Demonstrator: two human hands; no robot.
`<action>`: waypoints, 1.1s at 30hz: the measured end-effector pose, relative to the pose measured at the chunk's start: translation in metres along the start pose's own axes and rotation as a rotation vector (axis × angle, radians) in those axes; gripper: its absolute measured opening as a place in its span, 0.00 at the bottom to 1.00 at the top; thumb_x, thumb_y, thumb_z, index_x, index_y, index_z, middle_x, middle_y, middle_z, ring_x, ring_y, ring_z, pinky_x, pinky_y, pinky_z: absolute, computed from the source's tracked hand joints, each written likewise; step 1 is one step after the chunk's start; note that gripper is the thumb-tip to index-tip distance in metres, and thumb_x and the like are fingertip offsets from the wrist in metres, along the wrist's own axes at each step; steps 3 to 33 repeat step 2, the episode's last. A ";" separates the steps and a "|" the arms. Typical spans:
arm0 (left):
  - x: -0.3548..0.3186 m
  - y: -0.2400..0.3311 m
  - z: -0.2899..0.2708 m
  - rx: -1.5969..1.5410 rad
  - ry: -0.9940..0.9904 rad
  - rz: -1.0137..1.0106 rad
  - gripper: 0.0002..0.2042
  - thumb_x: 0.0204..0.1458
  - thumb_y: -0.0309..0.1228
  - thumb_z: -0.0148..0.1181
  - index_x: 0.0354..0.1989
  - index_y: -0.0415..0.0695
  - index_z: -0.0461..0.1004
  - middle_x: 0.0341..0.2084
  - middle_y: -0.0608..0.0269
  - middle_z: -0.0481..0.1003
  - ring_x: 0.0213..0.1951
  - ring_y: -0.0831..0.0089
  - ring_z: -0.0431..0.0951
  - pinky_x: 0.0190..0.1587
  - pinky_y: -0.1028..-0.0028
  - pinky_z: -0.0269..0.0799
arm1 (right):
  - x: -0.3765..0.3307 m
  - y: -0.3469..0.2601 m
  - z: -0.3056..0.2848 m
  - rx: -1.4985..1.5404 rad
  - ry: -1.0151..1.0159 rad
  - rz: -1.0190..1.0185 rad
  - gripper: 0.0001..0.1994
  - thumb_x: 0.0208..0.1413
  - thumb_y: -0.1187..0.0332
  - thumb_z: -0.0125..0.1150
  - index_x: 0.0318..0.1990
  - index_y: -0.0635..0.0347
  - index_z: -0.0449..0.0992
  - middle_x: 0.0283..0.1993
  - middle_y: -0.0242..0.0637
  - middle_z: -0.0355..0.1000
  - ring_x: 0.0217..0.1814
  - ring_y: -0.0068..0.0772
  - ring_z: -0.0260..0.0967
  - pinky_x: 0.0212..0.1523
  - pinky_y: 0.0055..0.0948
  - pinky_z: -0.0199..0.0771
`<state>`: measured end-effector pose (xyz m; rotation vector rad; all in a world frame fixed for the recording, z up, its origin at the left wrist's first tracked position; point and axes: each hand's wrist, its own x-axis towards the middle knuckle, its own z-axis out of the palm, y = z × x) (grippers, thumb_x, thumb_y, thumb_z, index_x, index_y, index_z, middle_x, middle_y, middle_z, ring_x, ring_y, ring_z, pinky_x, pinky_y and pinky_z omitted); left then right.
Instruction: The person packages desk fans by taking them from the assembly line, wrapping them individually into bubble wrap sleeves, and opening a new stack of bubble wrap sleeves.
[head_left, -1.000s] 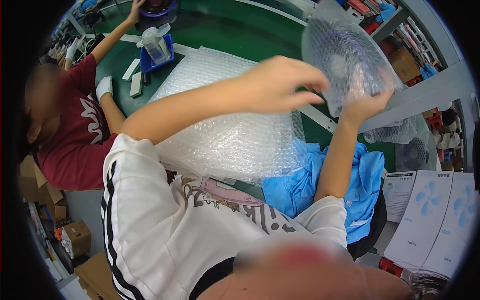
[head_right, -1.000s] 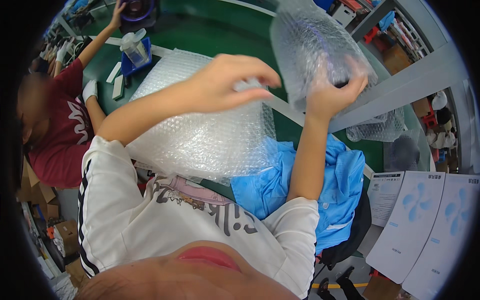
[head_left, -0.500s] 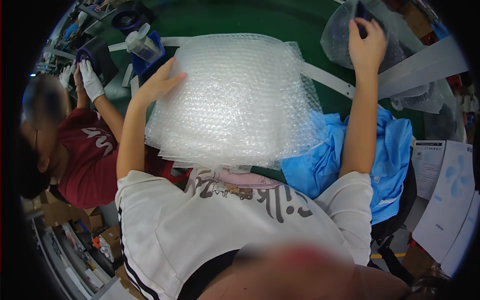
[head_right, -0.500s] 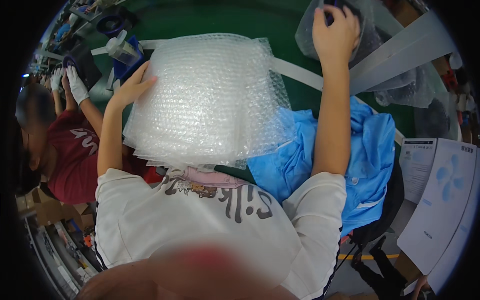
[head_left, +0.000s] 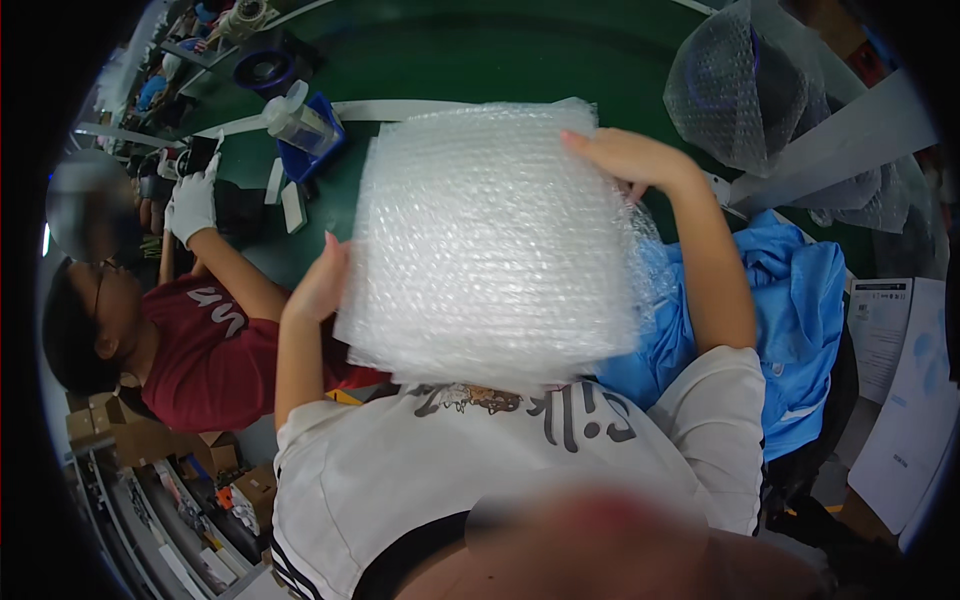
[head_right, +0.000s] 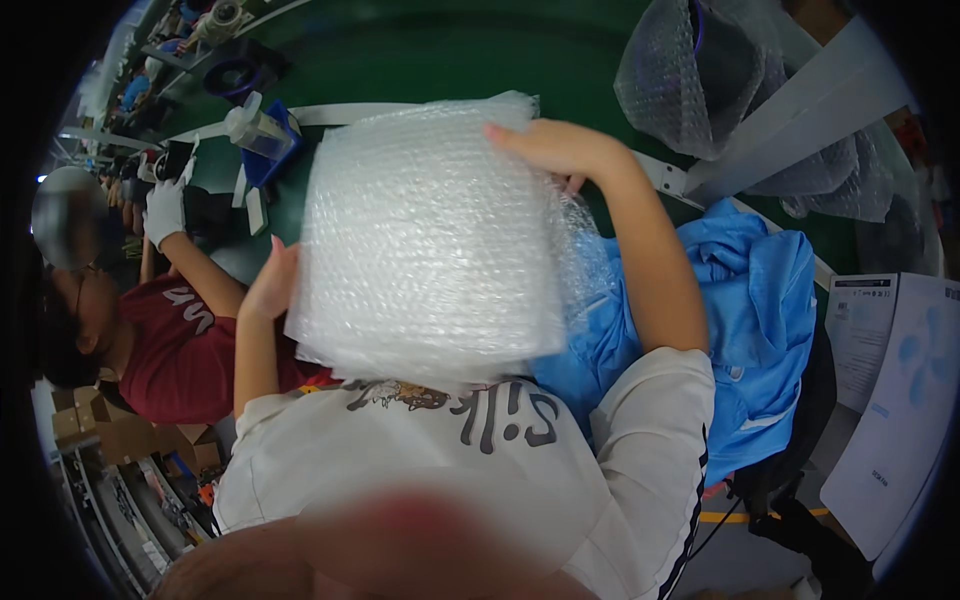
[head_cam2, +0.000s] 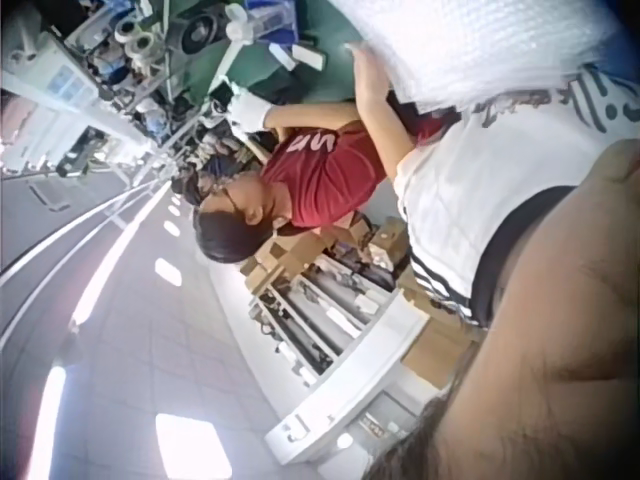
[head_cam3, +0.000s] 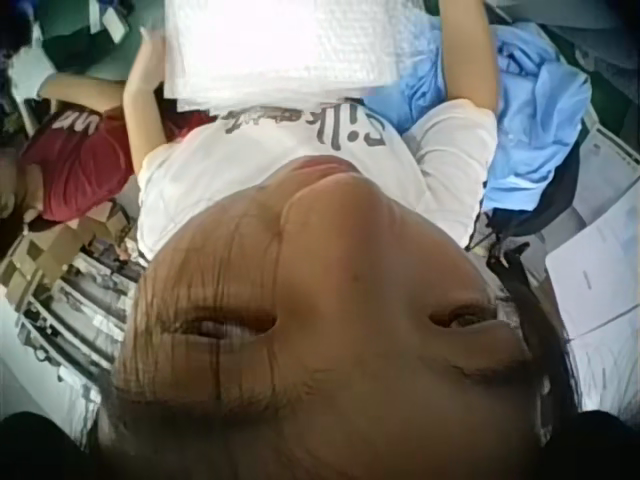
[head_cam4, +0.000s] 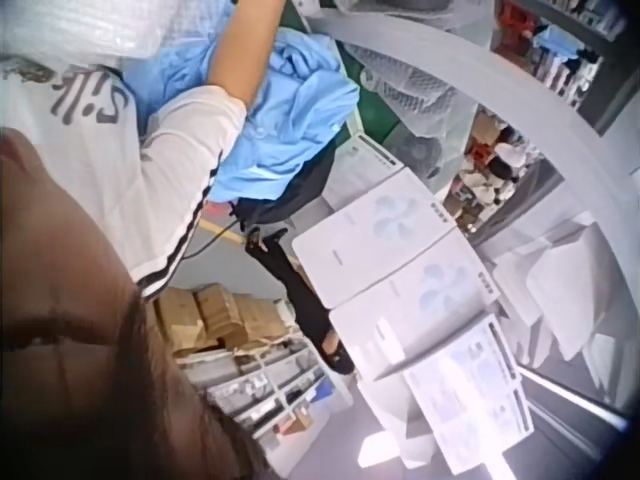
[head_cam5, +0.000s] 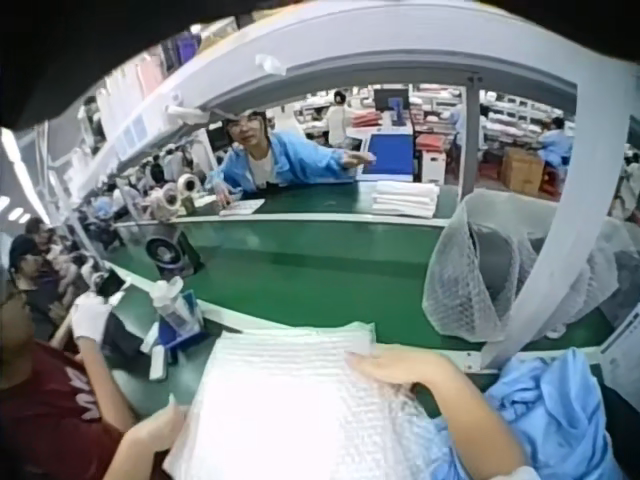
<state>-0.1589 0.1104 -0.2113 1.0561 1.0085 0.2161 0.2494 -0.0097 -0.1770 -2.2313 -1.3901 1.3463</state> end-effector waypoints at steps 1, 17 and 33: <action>-0.003 -0.002 0.010 -0.007 -0.056 0.029 0.34 0.56 0.55 0.24 0.57 0.33 0.51 0.57 0.58 0.56 0.58 0.67 0.53 0.59 0.73 0.47 | 0.003 -0.003 0.007 0.061 0.003 -0.183 0.39 0.47 0.35 0.39 0.55 0.60 0.61 0.39 0.49 0.67 0.31 0.35 0.70 0.25 0.30 0.73; 0.002 -0.009 0.012 -0.013 0.046 -0.083 0.34 0.56 0.54 0.25 0.59 0.34 0.48 0.58 0.58 0.54 0.60 0.69 0.50 0.60 0.74 0.45 | 0.001 -0.011 0.015 0.116 0.003 -0.368 0.38 0.46 0.35 0.41 0.57 0.56 0.60 0.47 0.56 0.66 0.40 0.41 0.70 0.27 0.36 0.74; 0.002 -0.009 0.012 -0.013 0.046 -0.083 0.34 0.56 0.54 0.25 0.59 0.34 0.48 0.58 0.58 0.54 0.60 0.69 0.50 0.60 0.74 0.45 | 0.001 -0.011 0.015 0.116 0.003 -0.368 0.38 0.46 0.35 0.41 0.57 0.56 0.60 0.47 0.56 0.66 0.40 0.41 0.70 0.27 0.36 0.74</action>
